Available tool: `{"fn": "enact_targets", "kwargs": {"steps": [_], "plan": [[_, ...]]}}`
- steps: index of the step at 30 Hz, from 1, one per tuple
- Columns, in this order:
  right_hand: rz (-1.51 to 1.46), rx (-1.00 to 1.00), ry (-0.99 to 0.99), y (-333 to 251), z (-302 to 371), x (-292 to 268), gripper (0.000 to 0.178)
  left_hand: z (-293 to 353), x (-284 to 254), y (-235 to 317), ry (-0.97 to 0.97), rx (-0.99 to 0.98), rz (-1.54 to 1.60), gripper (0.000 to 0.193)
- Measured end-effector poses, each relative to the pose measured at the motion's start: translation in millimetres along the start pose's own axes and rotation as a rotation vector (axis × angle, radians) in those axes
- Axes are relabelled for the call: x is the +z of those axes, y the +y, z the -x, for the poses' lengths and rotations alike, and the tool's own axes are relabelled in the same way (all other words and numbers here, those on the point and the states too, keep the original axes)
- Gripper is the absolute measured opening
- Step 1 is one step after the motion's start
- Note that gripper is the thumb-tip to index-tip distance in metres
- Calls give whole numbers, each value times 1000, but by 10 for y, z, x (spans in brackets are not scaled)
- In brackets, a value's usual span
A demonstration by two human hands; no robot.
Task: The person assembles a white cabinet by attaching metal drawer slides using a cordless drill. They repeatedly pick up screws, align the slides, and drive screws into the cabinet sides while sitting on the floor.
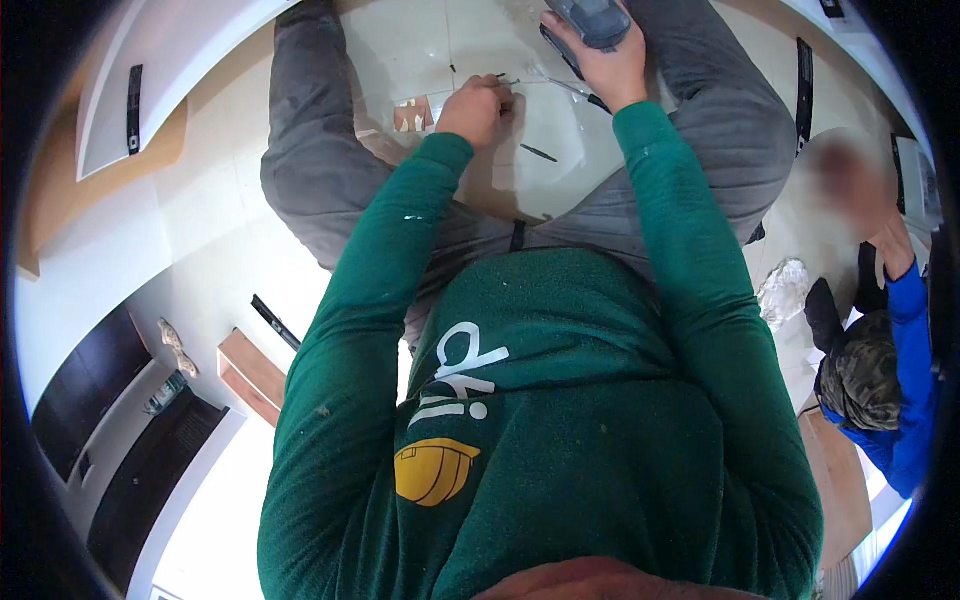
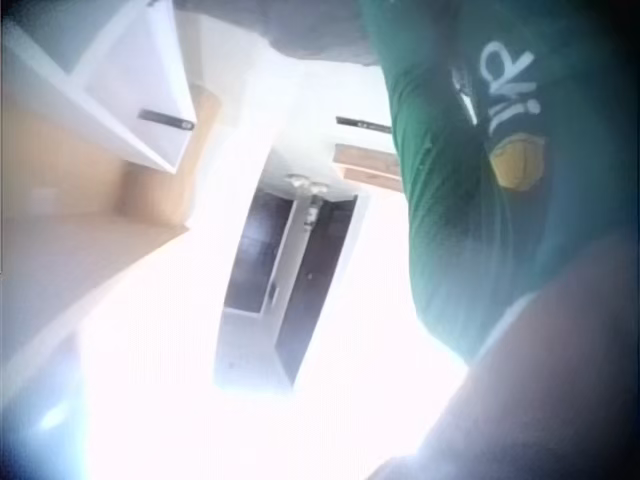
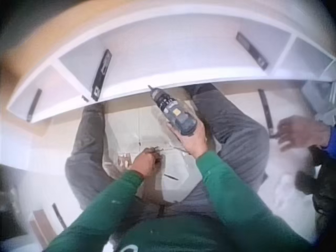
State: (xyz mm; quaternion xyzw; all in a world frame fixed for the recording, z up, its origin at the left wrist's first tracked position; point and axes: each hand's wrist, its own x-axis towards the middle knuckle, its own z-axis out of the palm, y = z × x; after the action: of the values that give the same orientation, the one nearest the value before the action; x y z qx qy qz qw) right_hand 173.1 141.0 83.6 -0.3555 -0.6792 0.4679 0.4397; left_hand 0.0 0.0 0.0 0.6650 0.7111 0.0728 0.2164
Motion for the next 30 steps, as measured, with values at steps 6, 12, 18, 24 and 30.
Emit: {"fn": "enact_targets", "kwargs": {"steps": [6, 12, 18, 24, 30], "plan": [[-64, 9, 56, 63, 129, 81, 60, 76, -25, -227, 51, 18, 208, 21], [13, 59, 106, 199, 181, 4, 54, 30, -14, -111, -15, -233, 500, 18], [-126, 131, 119, 305, 157, -9, 45, -1, -6, -213, 44, -168, 338, 22], [-33, 185, 59, 449, 161, -69, 58, 24, -237, -427, 94, -140, 216, 22], [-108, 87, 53, 113, 219, -102, 48, -7, 12, -172, 13, -91, 61, 29]]}}
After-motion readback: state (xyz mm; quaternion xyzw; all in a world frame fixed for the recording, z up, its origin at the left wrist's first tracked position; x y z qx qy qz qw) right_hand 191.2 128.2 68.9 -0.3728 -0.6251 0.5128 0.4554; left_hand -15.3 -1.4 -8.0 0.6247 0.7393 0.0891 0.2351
